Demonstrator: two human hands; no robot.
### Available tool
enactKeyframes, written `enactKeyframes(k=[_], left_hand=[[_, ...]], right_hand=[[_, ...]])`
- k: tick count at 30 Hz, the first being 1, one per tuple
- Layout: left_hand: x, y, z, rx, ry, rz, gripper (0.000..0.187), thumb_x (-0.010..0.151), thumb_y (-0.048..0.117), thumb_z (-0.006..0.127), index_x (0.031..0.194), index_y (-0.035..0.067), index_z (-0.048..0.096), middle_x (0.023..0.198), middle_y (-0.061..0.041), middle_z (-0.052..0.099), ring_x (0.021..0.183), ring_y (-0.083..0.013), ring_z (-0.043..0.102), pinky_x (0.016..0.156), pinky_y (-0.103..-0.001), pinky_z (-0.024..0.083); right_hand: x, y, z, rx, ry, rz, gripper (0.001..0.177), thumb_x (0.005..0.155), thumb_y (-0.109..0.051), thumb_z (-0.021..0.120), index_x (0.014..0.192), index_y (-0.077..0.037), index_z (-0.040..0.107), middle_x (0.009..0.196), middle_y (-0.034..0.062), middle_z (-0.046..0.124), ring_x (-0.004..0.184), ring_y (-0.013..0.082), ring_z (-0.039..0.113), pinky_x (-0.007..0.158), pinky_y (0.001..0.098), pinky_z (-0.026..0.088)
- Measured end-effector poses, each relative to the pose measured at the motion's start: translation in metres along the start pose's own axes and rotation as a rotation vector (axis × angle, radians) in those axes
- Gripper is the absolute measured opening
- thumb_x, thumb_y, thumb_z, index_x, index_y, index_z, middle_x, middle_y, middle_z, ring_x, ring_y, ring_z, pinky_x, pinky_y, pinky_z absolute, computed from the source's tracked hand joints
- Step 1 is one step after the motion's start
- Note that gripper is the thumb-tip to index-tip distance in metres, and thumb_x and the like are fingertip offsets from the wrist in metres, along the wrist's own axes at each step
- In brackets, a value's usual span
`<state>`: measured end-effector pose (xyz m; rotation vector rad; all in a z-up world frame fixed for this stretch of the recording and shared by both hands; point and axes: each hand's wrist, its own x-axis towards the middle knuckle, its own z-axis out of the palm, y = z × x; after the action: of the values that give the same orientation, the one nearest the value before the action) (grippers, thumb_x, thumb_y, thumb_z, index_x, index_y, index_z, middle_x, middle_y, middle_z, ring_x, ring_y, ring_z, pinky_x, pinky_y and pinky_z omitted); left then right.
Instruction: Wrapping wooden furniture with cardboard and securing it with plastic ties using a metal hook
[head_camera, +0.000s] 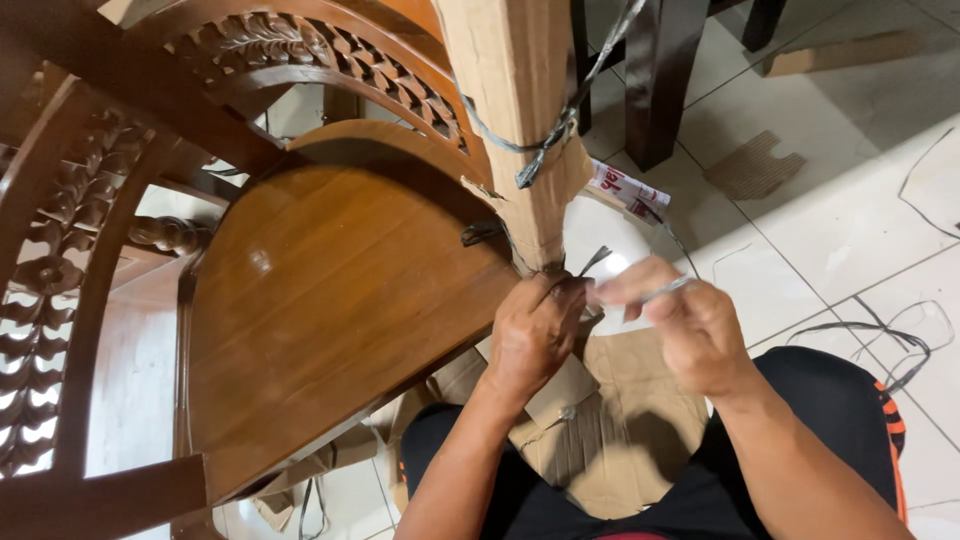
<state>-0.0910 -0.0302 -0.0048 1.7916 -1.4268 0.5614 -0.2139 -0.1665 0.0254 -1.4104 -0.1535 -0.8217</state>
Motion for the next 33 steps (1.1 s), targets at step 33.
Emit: enactKeyframes(k=[33], left_hand=[[0.006, 0.029, -0.010, -0.172, 0.018, -0.537, 0.016, 0.096, -0.001, 0.058, 0.110, 0.000, 0.050, 0.090, -0.022, 0.076, 0.085, -0.0470, 0.074, 0.067, -0.055, 0.058]], right_hand=[[-0.006, 0.062, 0.019, -0.286, 0.170, 0.244, 0.008, 0.087, -0.001, 0.079, 0.093, -0.005, 0.076, 0.085, 0.0084, 0.074, 0.075, 0.0143, 0.067, 0.071, 0.0305, 0.056]])
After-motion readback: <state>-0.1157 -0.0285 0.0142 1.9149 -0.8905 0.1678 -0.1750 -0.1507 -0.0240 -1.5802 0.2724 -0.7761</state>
